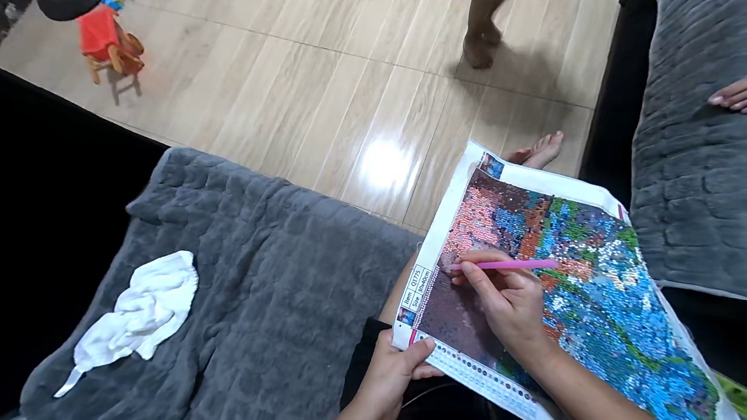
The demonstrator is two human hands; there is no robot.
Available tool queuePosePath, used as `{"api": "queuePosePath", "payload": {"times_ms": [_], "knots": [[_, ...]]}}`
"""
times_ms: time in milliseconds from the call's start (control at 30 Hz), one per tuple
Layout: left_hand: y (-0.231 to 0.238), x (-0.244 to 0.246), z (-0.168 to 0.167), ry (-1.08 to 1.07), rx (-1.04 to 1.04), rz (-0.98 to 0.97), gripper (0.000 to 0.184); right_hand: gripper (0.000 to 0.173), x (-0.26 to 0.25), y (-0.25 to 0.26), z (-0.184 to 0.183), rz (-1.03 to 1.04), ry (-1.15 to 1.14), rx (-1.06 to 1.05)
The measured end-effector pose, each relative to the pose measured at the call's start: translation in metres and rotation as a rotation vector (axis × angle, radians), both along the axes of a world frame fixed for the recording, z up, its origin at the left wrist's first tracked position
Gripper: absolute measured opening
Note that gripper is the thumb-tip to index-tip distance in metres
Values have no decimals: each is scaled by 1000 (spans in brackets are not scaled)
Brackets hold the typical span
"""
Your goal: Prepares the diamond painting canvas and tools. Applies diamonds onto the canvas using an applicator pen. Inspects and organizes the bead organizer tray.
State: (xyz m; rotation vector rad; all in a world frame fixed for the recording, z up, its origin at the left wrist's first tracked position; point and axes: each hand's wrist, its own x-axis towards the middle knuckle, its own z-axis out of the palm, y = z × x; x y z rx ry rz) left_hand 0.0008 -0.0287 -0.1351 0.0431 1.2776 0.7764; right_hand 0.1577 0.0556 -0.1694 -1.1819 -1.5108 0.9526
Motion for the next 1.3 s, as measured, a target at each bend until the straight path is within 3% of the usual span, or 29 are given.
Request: {"api": "queuePosePath", "payload": {"times_ms": [400,600,767,867,1000,1300], "knots": [[-10,-3,-6,111,170,-28,13,14,0,-2,-4,29,-21,24],[-10,-6,-1,100,141,-46,19,15,0,-3,-5,27,-13,31],[5,-41,-3,22,210,-285,17,13,0,-4,-3,18,5,16],[30,-65,-4,132,312,-391,27,13,0,-4,-3,20,13,19],[63,-63,-12,188,388,-309,32,12,-2,-4,-7,15,20,41],[87,-25,-26,10,402,-202,23,12,0,-6,-8,8,20,53]]}}
